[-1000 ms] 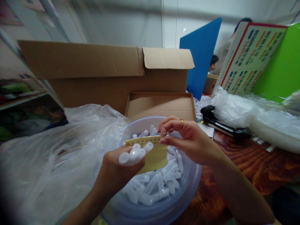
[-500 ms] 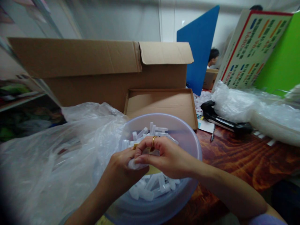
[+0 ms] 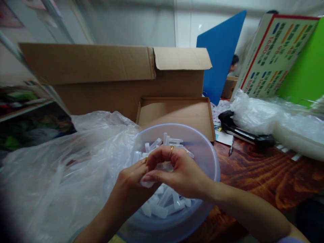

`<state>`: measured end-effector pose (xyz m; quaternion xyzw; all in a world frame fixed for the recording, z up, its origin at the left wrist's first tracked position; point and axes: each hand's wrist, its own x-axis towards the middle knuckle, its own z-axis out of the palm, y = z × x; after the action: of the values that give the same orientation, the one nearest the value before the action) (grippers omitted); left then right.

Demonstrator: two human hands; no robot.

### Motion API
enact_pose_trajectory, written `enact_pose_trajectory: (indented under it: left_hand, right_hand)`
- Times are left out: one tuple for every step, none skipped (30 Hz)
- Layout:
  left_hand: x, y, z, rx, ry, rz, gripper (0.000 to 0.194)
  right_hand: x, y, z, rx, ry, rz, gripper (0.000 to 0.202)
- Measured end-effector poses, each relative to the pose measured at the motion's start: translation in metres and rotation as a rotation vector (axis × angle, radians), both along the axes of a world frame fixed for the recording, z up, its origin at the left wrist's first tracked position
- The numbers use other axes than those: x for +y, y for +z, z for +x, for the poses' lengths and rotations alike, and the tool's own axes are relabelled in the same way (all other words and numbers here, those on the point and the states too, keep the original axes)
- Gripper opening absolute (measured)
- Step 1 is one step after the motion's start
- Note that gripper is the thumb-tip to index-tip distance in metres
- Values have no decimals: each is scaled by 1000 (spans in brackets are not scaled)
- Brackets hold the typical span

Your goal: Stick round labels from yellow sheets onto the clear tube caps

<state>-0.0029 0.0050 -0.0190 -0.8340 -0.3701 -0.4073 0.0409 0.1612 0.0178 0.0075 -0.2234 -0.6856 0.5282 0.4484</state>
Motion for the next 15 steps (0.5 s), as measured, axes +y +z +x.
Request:
enact_pose_trajectory:
  left_hand:
    - [0, 0, 0, 1, -1, 17, 16]
    - [-1, 1, -1, 0, -8, 32, 14]
    - [0, 2, -1, -3, -23, 48, 14]
    - [0, 3, -2, -9, -40, 58, 14]
    - [1, 4, -2, -25, -56, 56, 14]
    - [1, 5, -3, -53, -65, 41, 14]
    - [2, 7, -3, -91, -61, 14, 13]
    - [3, 9, -4, -132, -48, -21, 13]
    - [3, 11, -4, -174, -33, -63, 12]
    - [3, 13, -5, -220, -19, -105, 9]
    - [3, 15, -6, -266, -15, -141, 7]
    - [3, 16, -6, -309, -20, -172, 5]
    - [3, 17, -7, -350, -30, -202, 6]
    - [2, 18, -8, -384, -44, -235, 6]
    - [2, 18, -9, -410, -56, -272, 7]
  right_hand:
    - [0, 0, 0, -13, 6, -3, 20]
    - [0, 0, 1, -31, 17, 2, 21]
    - [1, 0, 2, -51, 31, 14, 20]
    - [2, 0, 3, -65, 46, 35, 20]
    - [3, 0, 4, -71, 51, 65, 19]
    - [4, 0, 4, -72, 41, 111, 19]
    - [4, 0, 5, -69, 10, 186, 19]
    - [5, 0, 6, -74, -34, 293, 20]
    - [5, 1, 6, -107, -81, 431, 25]
    - [4, 1, 6, -168, -116, 588, 31]
    - [4, 2, 6, -246, -143, 742, 38]
    - [2, 2, 7, -328, -160, 873, 42]
    - [1, 3, 7, -404, -171, 965, 45]
    - [0, 3, 7, -461, -184, 1018, 44]
    - [-2, 4, 8, -488, -206, 1045, 42]
